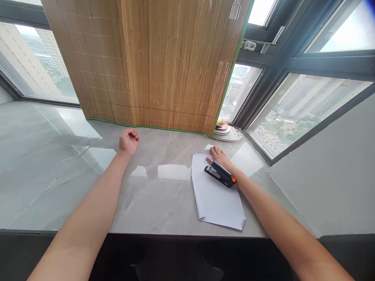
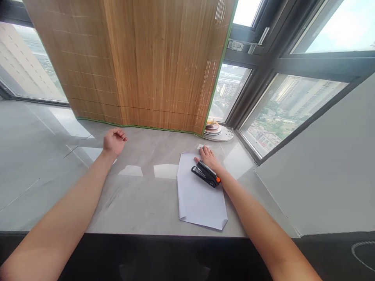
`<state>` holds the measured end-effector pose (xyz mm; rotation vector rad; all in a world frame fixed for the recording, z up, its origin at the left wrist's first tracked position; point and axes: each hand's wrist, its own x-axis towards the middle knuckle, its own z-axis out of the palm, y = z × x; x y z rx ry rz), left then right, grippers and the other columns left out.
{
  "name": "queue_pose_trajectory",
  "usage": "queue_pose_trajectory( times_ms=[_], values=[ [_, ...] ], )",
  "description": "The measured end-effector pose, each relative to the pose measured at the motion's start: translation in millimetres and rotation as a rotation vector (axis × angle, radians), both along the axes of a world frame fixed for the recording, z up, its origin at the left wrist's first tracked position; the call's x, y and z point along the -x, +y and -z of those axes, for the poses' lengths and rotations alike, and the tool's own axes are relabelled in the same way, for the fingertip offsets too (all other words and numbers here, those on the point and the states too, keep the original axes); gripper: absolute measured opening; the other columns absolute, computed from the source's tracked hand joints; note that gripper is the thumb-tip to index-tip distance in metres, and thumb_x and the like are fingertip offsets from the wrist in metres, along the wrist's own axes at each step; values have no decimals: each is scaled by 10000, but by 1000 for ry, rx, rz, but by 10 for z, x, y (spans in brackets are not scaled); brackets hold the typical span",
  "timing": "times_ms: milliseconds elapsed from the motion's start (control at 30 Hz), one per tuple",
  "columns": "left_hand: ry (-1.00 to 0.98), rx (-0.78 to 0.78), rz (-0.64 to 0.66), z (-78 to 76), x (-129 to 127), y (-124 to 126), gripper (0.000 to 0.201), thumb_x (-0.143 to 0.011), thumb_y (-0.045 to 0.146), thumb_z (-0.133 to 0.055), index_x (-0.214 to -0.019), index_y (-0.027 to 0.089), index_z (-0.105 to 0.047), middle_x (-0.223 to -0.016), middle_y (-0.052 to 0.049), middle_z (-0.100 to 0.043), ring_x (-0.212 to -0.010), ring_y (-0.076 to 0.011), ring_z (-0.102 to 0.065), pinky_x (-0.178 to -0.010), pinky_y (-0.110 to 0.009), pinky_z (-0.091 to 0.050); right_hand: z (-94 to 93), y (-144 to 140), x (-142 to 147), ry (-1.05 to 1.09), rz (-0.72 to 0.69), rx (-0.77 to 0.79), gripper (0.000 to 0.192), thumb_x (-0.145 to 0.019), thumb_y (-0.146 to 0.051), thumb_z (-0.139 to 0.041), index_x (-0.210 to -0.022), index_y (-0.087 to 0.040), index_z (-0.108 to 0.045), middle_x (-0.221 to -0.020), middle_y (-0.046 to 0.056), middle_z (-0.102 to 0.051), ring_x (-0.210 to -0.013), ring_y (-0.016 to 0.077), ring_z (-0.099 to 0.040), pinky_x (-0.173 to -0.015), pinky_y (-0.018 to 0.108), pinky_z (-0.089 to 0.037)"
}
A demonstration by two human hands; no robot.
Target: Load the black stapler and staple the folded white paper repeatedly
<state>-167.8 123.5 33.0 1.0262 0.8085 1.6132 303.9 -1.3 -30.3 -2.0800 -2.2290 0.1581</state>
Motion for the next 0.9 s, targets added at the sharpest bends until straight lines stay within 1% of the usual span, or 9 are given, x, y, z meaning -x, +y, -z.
queue_pose_trajectory(
  times_ms=[100,233,333,433,533,633,733,800,900],
  values=[
    [-130,-47,89,-38,419,-5,469,-890,399,-560,-661,221,-191,-628,26,-195,-541,-125,-251,-568,-319,-363,2,118,318,-29,-12,-1,848,-1109,-633,-278,-1731,-56,-262,-1821,285,-163,-1721,384,-139,-1376,604,-168],
    [-254,-257,-77,-13,815,-98,527,-990,477,-440,-694,193,-110,-618,19,-115,-537,-129,-168,-545,-303,-321,-40,282,1116,-5,-75,-32,813,-1136,-623,-309,-1728,-66,-287,-1815,293,-177,-1713,398,-172,-1367,635,-143],
    [-258,-352,-197,17,897,-131,573,-994,543,-460,-711,185,-112,-612,23,-99,-538,-132,-149,-528,-291,-288,-95,438,1864,68,-193,-50,772,-1143,-582,-369,-1713,-63,-329,-1809,300,-193,-1707,404,-199,-1360,646,-147],
    [-259,-360,-139,24,880,-120,541,-1033,495,-403,-693,186,-117,-618,25,-41,-535,-136,-108,-519,-285,-281,-159,577,2531,118,-284,-37,750,-1141,-571,-408,-1710,-87,-347,-1815,272,-205,-1710,382,-201,-1365,643,-132],
    [-299,-361,-64,10,871,-108,542,-1023,476,-403,-688,181,-96,-628,24,8,-536,-138,-61,-496,-285,-255,-208,656,3000,157,-305,-33,752,-1141,-571,-412,-1708,-82,-348,-1821,270,-176,-1719,382,-162,-1359,673,-119],
    [-287,-347,-50,-4,880,-116,616,-959,533,-508,-700,174,-78,-621,27,14,-523,-131,-63,-484,-285,-237,-238,679,3241,194,-345,-21,748,-1144,-564,-405,-1719,-93,-323,-1824,254,-171,-1722,377,-152,-1339,736,-111],
    [-197,-301,-80,-10,876,-128,674,-931,627,-527,-694,177,-85,-606,30,1,-496,-121,-104,-488,-286,-256,-263,683,3290,231,-372,-59,727,-1137,-517,-448,-1727,-109,-321,-1835,213,-146,-1729,362,-120,-1338,747,-98],
    [-163,-288,-90,-10,867,-128,683,-939,668,-498,-696,180,-87,-603,31,-3,-490,-122,-118,-486,-291,-257,-284,675,3256,283,-436,-106,642,-1138,-406,-445,-1712,-125,-379,-1841,157,-170,-1734,309,-115,-1377,655,-124],
    [-164,-266,-70,-5,854,-108,662,-950,657,-466,-699,182,-80,-603,29,8,-494,-133,-107,-471,-300,-229,-323,633,3174,386,-664,-20,528,-1129,-262,-401,-1636,-222,-545,-1784,35,-382,-1695,186,-278,-1389,436,-243]
  ],
)
